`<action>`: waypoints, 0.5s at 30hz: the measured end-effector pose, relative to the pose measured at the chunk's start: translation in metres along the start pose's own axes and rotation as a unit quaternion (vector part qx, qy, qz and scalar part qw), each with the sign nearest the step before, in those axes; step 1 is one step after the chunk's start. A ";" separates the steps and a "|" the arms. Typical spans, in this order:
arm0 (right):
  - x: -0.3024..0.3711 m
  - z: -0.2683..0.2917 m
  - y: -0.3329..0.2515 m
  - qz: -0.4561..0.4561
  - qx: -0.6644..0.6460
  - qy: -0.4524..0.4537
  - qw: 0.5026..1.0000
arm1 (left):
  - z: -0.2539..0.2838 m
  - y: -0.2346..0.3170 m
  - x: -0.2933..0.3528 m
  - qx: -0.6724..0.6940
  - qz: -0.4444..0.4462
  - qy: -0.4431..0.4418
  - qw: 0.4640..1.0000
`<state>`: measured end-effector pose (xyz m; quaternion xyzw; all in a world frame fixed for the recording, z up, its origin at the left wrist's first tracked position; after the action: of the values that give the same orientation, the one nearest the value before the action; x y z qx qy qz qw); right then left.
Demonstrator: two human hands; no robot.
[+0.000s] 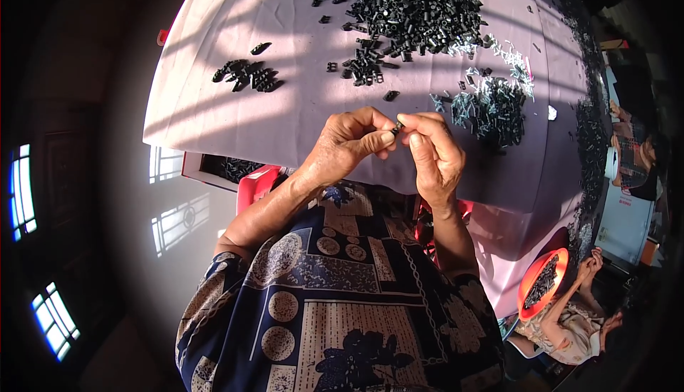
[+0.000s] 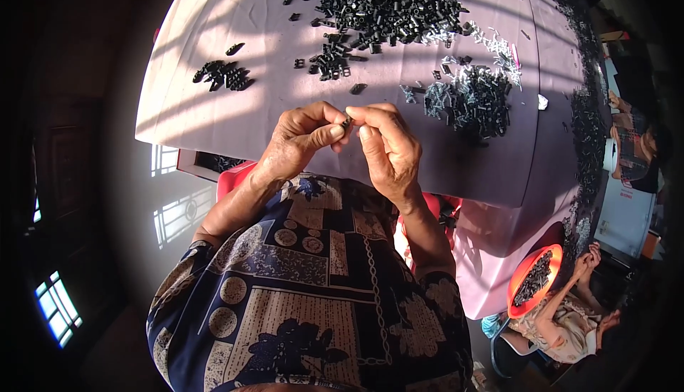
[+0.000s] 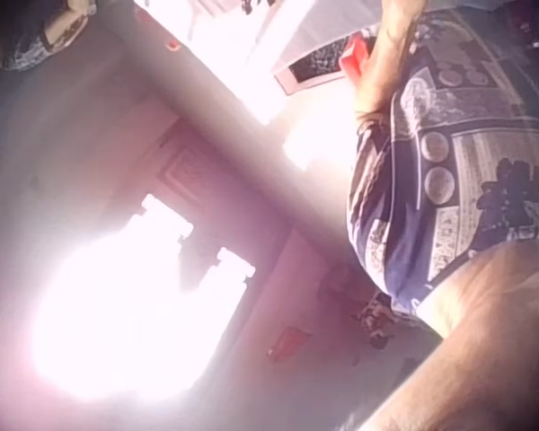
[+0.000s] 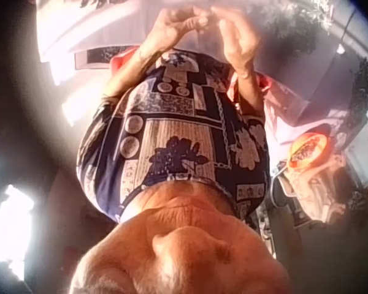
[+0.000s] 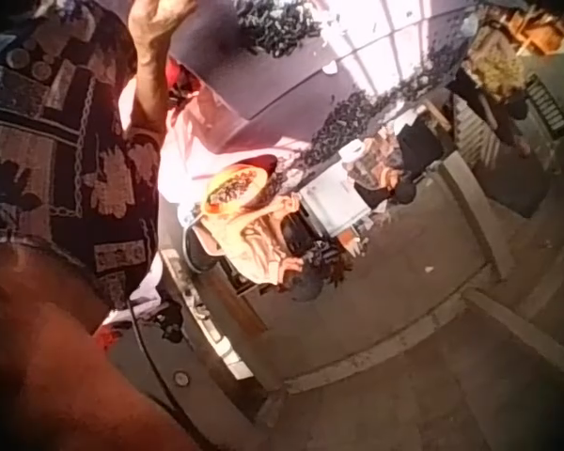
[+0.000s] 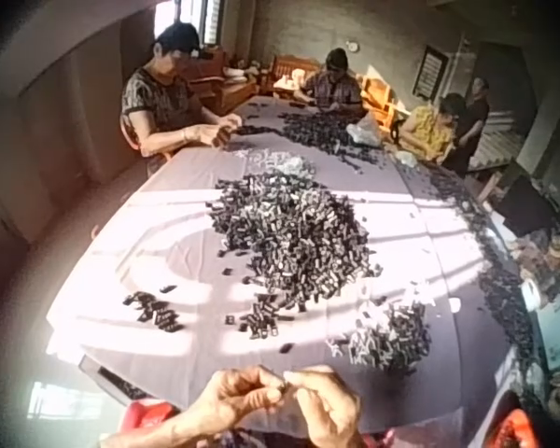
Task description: The person assembles small components by inserting springs into plastic pieces by hand and placing the completed parts on the table.
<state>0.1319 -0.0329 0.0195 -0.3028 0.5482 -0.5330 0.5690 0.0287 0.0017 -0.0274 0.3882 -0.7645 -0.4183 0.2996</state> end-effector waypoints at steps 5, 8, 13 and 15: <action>-0.003 0.003 -0.001 0.010 0.022 -0.023 0.999 | 0.001 -0.001 0.002 0.016 -0.001 0.002 1.000; -0.005 0.001 -0.010 0.099 0.170 -0.058 0.979 | 0.001 -0.001 0.001 0.012 0.013 -0.004 1.000; 0.000 -0.016 -0.013 0.242 0.347 -0.098 0.901 | 0.005 -0.009 0.005 -0.030 0.059 -0.023 0.998; 0.001 -0.017 -0.014 0.238 0.364 -0.099 0.895 | 0.005 -0.012 0.004 -0.028 0.068 -0.025 0.997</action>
<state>0.1120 -0.0337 0.0285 0.0138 0.3125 -0.5114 0.8004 0.0267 -0.0041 -0.0397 0.3161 -0.7845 -0.4279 0.3187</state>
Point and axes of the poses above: each hand's wrist, its own x-axis away from the middle knuckle, its own z-axis out of the back of the hand, y = z × x, the point moved 6 cm from there along -x, towards the middle knuckle, and after that the axes turned 7 degrees about y, right-handed, at the moved point
